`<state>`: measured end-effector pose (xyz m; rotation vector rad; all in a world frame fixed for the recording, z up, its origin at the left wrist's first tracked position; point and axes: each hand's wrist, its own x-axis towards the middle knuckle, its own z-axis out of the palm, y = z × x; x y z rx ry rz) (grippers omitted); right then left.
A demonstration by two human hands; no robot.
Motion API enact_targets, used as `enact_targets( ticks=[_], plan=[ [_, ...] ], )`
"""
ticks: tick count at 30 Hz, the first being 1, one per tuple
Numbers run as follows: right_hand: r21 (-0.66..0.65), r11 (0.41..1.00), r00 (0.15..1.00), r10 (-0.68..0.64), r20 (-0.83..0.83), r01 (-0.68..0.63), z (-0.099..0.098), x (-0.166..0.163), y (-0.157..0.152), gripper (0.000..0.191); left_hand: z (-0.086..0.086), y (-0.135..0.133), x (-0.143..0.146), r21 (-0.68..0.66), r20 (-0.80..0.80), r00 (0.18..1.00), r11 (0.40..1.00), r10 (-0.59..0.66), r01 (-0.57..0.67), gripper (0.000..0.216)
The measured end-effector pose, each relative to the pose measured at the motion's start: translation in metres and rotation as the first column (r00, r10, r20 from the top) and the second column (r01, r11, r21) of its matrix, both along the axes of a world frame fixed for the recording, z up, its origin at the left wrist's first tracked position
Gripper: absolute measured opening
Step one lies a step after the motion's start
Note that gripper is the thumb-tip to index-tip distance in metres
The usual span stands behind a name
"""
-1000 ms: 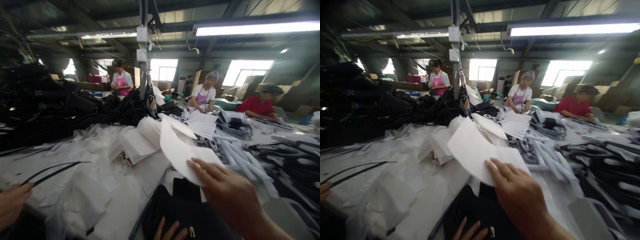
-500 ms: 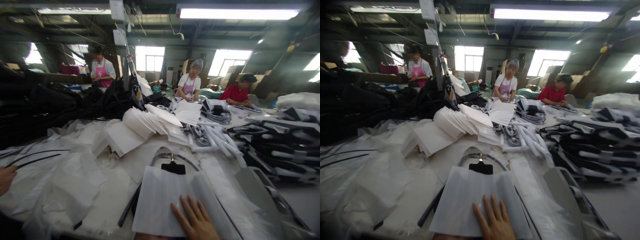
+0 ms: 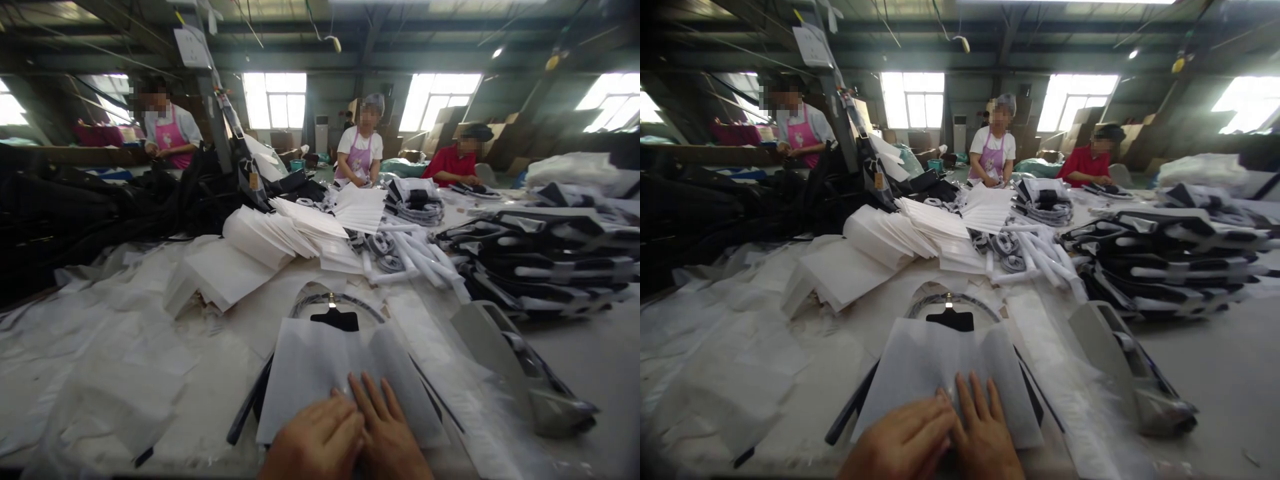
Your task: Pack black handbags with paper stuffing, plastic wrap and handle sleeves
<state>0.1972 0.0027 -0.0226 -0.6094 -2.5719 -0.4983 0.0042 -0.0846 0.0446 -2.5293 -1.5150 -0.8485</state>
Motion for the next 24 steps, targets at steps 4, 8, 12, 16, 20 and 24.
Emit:
enact_targets(
  ticks=[4, 8, 12, 16, 20, 24],
  plan=[
    [-0.105, 0.994, 0.995, 0.052, 0.089, -0.043, 0.008, 0.005, 0.000, 0.055, -0.016, 0.036, -0.007, -0.121, -0.050, 0.998, 0.992, 0.029, -0.035, 0.047],
    [-0.335, 0.939, 0.984, 0.122, 0.128, -0.072, 0.043, 0.009, 0.005, 0.063, -0.047, 0.035, -0.015, -0.117, -0.021, 0.999, 0.992, 0.041, -0.043, 0.053],
    [-0.600, 0.798, 0.987, 0.044, 0.157, 0.060, 0.080, -0.001, 0.019, 0.025, -0.051, 0.030, -0.012, -0.117, 0.001, 0.998, 0.992, 0.057, -0.057, 0.048],
    [-0.637, 0.761, 0.977, 0.022, 0.214, 0.123, 0.083, -0.015, 0.037, 0.015, -0.050, 0.031, -0.010, -0.129, 0.080, 0.991, 0.987, 0.106, -0.095, 0.049],
    [-0.626, 0.779, 0.992, 0.103, 0.069, -0.037, 0.062, -0.011, 0.043, 0.029, -0.055, 0.030, -0.011, -0.128, 0.116, 0.987, 0.987, 0.114, -0.099, 0.048],
    [-0.544, 0.819, 0.983, 0.154, -0.097, -0.182, 0.046, -0.001, 0.040, 0.025, -0.055, 0.030, -0.012, -0.153, 0.125, 0.988, 0.985, 0.096, -0.077, 0.041]
  ],
)
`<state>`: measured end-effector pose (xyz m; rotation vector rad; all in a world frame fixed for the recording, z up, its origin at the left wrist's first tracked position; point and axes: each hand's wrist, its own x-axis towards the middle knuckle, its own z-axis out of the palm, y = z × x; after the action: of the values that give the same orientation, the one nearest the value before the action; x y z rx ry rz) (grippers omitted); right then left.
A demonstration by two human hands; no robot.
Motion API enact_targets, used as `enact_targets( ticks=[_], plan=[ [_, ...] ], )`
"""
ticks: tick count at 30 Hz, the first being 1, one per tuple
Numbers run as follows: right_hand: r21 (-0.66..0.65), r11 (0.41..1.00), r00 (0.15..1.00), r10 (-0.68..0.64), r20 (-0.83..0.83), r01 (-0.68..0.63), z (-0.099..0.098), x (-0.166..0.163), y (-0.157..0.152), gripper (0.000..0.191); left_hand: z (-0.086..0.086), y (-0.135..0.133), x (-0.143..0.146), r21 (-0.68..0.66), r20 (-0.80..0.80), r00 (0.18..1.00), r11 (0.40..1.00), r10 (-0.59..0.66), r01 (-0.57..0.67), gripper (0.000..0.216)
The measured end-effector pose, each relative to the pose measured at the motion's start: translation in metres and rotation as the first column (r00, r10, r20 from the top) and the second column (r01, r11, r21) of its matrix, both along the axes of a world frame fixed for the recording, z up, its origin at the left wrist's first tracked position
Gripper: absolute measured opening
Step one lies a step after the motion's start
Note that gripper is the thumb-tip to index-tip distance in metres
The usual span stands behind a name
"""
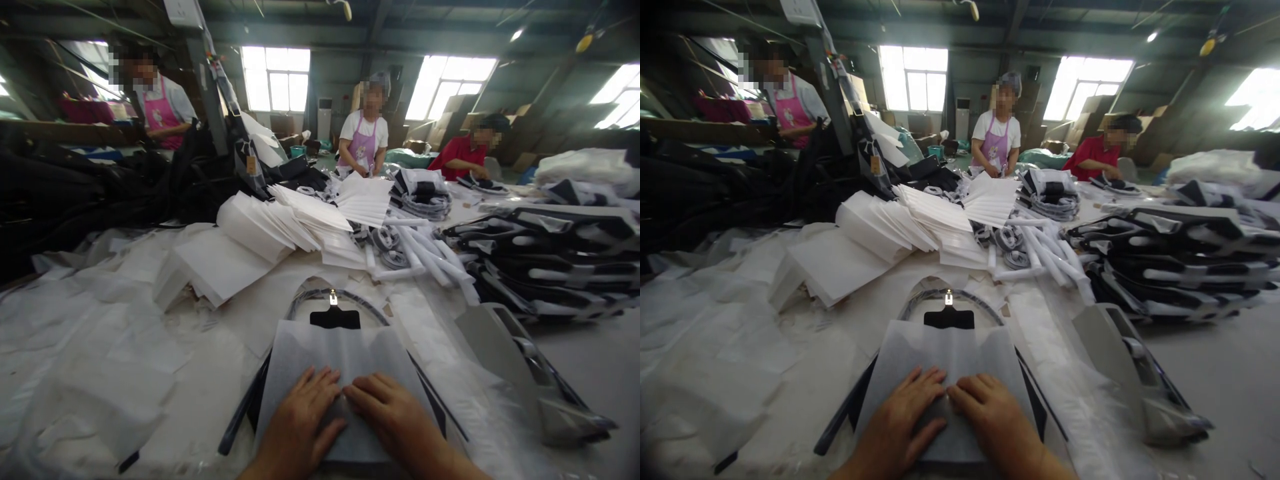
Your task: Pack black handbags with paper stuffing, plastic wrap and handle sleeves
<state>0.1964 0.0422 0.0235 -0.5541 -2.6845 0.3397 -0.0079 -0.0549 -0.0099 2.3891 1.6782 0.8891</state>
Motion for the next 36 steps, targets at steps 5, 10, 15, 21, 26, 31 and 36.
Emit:
enact_targets(
  ticks=[5, 10, 15, 21, 26, 31, 36],
  plan=[
    [0.054, 0.998, 0.997, 0.036, -0.075, -0.032, -0.0060, 0.0021, 0.0000, 0.026, 0.0045, 0.0006, -0.0014, -0.046, -0.021, 1.000, 0.999, -0.013, 0.012, 0.037],
    [0.041, 0.996, 0.986, 0.088, -0.142, -0.083, -0.0079, 0.0020, 0.0021, 0.029, 0.0050, 0.0017, -0.0004, -0.059, -0.019, 1.000, 0.998, -0.014, 0.013, 0.035],
    [0.103, 0.990, 0.968, 0.119, -0.220, -0.099, -0.0083, 0.0048, 0.0023, 0.034, 0.0052, 0.0022, 0.0001, -0.084, -0.034, 0.999, 0.996, -0.014, 0.011, 0.035],
    [0.128, 0.984, 0.968, 0.147, -0.203, -0.122, -0.0097, 0.0076, 0.0021, 0.031, 0.0084, 0.0002, 0.0013, -0.080, -0.006, 1.000, 0.997, -0.009, 0.008, 0.037],
    [0.093, 0.982, 0.973, 0.178, -0.147, -0.165, -0.0093, 0.0071, 0.0000, 0.023, 0.0097, 0.0020, 0.0023, -0.066, 0.013, 1.000, 0.998, -0.002, 0.003, 0.035],
    [0.058, 0.995, 0.979, 0.095, -0.179, -0.086, -0.0080, 0.0062, -0.0034, 0.028, 0.0051, 0.0023, 0.0016, -0.038, 0.009, 1.000, 0.999, 0.006, -0.006, 0.039],
    [0.070, 0.997, 0.983, 0.036, -0.180, -0.023, -0.0076, 0.0045, -0.0009, 0.031, 0.0027, 0.0023, -0.0012, 0.078, -0.070, 0.998, 0.997, -0.009, 0.014, 0.040]
  ],
)
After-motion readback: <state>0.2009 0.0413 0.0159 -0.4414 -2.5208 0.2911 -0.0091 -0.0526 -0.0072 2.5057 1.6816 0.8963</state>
